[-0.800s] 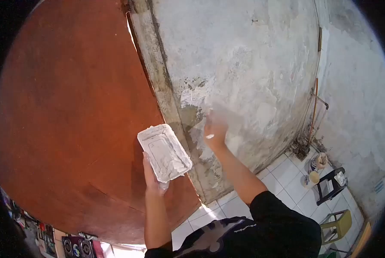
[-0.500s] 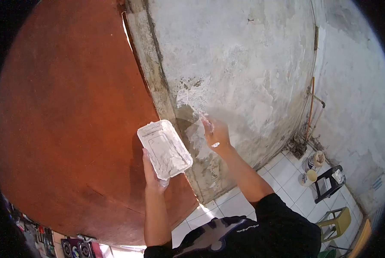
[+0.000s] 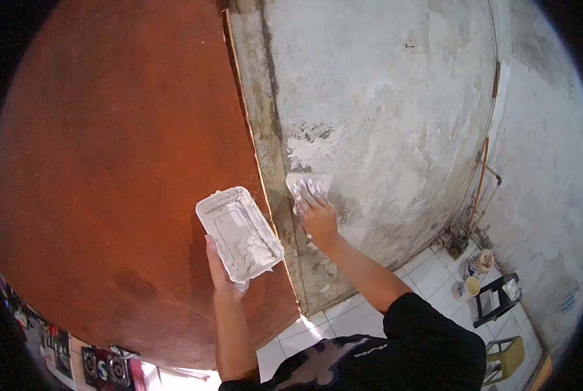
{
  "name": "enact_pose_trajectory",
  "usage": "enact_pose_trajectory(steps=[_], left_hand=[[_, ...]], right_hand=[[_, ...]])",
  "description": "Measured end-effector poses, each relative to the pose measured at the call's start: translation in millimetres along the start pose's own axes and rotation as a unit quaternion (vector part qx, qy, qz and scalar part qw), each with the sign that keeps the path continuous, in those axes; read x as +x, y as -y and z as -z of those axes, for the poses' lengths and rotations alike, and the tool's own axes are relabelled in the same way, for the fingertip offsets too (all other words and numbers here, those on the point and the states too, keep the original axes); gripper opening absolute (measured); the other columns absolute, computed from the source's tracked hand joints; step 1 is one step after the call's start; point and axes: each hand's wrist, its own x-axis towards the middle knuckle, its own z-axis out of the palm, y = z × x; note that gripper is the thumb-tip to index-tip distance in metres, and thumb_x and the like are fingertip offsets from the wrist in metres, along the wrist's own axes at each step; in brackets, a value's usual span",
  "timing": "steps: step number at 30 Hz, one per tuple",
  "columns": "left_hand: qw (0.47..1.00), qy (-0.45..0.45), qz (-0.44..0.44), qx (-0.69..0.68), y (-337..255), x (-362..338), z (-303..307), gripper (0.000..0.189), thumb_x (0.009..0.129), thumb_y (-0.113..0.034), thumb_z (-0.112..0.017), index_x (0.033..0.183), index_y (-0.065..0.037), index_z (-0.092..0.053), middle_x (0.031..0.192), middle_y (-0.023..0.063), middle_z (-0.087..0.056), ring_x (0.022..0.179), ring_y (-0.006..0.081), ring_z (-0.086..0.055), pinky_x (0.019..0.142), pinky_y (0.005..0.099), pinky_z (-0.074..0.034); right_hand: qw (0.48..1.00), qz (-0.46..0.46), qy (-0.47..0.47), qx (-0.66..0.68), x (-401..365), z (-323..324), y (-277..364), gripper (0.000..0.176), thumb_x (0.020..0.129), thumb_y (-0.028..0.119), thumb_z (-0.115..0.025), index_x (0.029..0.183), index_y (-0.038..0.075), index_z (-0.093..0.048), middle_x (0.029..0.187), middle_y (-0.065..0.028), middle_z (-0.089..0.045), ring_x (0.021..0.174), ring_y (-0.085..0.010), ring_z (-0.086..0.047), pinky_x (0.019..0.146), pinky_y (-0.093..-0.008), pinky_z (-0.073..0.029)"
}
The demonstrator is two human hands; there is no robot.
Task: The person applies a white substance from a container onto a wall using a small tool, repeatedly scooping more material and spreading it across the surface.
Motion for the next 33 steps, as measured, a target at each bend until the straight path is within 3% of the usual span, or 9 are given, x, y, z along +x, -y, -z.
enact_pose_trajectory(steps=[3, 6, 9, 11, 15, 21, 27, 30, 33], left_hand=[[1.0, -0.006, -0.014, 0.003, -1, 4, 6, 0.061, 0.093, -0.049, -0.036, 0.136, -0.006, -0.031, 0.132, 0.0113, -0.043, 0.117, 0.0255, -0.047, 0.097, 0.0395, -0.041], [0.999, -0.028, -0.002, 0.042, -5, 8, 6, 0.065, 0.091, -0.053, -0.036, 0.137, -0.007, -0.031, 0.133, 0.0122, -0.042, 0.117, 0.0279, -0.047, 0.097, 0.0418, -0.042], [0.999, -0.012, 0.013, 0.051, -8, 11, 0, 0.066, 0.091, -0.054, -0.037, 0.136, -0.006, -0.031, 0.132, 0.013, -0.043, 0.117, 0.0281, -0.047, 0.097, 0.0423, -0.042], [0.998, -0.01, 0.024, 0.051, -5, 9, -3, 0.067, 0.09, -0.054, -0.037, 0.136, -0.006, -0.031, 0.132, 0.0134, -0.043, 0.116, 0.0283, -0.047, 0.097, 0.042, -0.042], [0.998, -0.023, 0.031, 0.052, 2, 5, -6, 0.067, 0.091, -0.054, -0.037, 0.137, -0.006, -0.03, 0.132, 0.0134, -0.042, 0.116, 0.0286, -0.047, 0.097, 0.0411, -0.042], [0.999, -0.014, 0.02, 0.04, 6, 6, -2, 0.064, 0.092, -0.051, -0.037, 0.137, -0.006, -0.031, 0.133, 0.0119, -0.043, 0.118, 0.0271, -0.046, 0.098, 0.0402, -0.039], [0.999, -0.037, 0.029, 0.026, 8, 10, 8, 0.064, 0.092, -0.051, -0.037, 0.136, -0.006, -0.031, 0.132, 0.0117, -0.043, 0.116, 0.0276, -0.047, 0.097, 0.0412, -0.042], [0.998, -0.034, 0.043, 0.026, 8, 9, 10, 0.064, 0.092, -0.051, -0.037, 0.137, -0.007, -0.031, 0.132, 0.0118, -0.043, 0.117, 0.0275, -0.047, 0.097, 0.0411, -0.041], [0.999, -0.007, 0.041, 0.034, 3, 13, 8, 0.061, 0.093, -0.049, -0.035, 0.137, -0.006, -0.029, 0.134, 0.0112, -0.042, 0.12, 0.0262, -0.045, 0.1, 0.0401, -0.039]], right_hand=[[0.995, 0.09, 0.012, -0.047, -13, 8, -12, 0.03, 0.074, 0.008, -0.058, 0.104, 0.004, -0.063, 0.12, -0.0097, -0.057, 0.108, -0.0276, -0.056, 0.092, -0.0363, -0.045], [0.996, 0.07, 0.061, -0.019, 12, 60, 2, 0.03, 0.074, 0.007, -0.057, 0.104, 0.005, -0.063, 0.116, -0.0103, -0.059, 0.104, -0.027, -0.057, 0.088, -0.036, -0.047], [0.997, -0.032, 0.068, -0.02, 45, 74, -7, 0.034, 0.073, 0.006, -0.057, 0.107, 0.006, -0.062, 0.115, -0.0089, -0.06, 0.103, -0.0262, -0.057, 0.087, -0.0358, -0.048], [0.999, -0.003, -0.038, -0.032, 68, 74, -17, 0.039, 0.071, 0.006, -0.057, 0.11, 0.008, -0.06, 0.116, -0.007, -0.06, 0.103, -0.0253, -0.057, 0.086, -0.0357, -0.048], [0.994, 0.025, -0.099, 0.034, 100, 82, 1, 0.04, 0.071, 0.005, -0.057, 0.111, 0.009, -0.06, 0.117, -0.0061, -0.059, 0.103, -0.0247, -0.058, 0.086, -0.0349, -0.048], [0.999, 0.014, 0.01, -0.047, 70, 60, -2, 0.036, 0.072, 0.012, -0.061, 0.108, 0.012, -0.062, 0.122, -0.002, -0.056, 0.109, -0.0201, -0.055, 0.087, -0.033, -0.047], [0.988, 0.104, 0.051, -0.101, -15, 23, -17, 0.034, 0.074, 0.017, -0.063, 0.107, 0.012, -0.062, 0.121, 0.0006, -0.057, 0.11, -0.0184, -0.054, 0.089, -0.0333, -0.046], [0.991, 0.072, 0.106, -0.041, -14, 27, -18, 0.033, 0.075, 0.013, -0.061, 0.109, 0.01, -0.061, 0.118, -0.0042, -0.059, 0.105, -0.0233, -0.058, 0.085, -0.0351, -0.048], [0.992, -0.036, 0.121, -0.017, 8, 41, -23, 0.035, 0.076, 0.007, -0.058, 0.111, 0.009, -0.059, 0.111, -0.0115, -0.061, 0.097, -0.0287, -0.06, 0.079, -0.0378, -0.049]])
